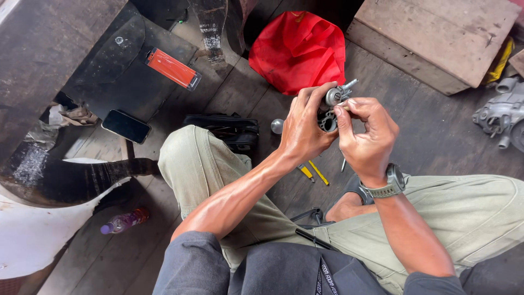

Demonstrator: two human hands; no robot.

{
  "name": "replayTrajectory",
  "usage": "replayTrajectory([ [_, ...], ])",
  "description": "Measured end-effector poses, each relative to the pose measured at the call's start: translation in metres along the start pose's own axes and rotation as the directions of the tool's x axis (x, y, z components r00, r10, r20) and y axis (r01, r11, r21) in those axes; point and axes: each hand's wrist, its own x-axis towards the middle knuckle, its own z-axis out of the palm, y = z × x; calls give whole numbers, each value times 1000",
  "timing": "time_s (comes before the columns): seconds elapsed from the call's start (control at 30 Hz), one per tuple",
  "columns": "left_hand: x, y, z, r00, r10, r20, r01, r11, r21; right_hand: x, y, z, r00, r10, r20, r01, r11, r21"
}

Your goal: The person disassembles a carburetor by using a screwdriver to remove several screws and then pulls small internal components out by hand.

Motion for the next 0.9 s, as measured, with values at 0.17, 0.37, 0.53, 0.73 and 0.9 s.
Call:
replayTrajectory([
  [0.17, -2, 3, -1, 1000, -15, -2, 15, 1000, 6, 0, 1, -1, 1000, -18, 3, 18, 999, -45],
  [0.37, -6, 5, -1, 998, -59, 18, 59, 998, 20, -2, 4, 0, 1000, -9, 1, 9, 999, -50],
  [0.53, -3, 5, 0, 998, -54, 21, 54, 998, 13, 0, 3, 0, 998, -55, 11, 56, 992, -111],
  [0.73, 0, 5, 0, 998, -50, 24, 50, 999, -11, -6, 4, 6, 999, -32, 26, 36, 985, -168],
  [0.9, 0, 9, -5, 998, -63, 20, 63, 998, 3, -6, 5, 4, 997, -18, 74, 31, 985, -171],
])
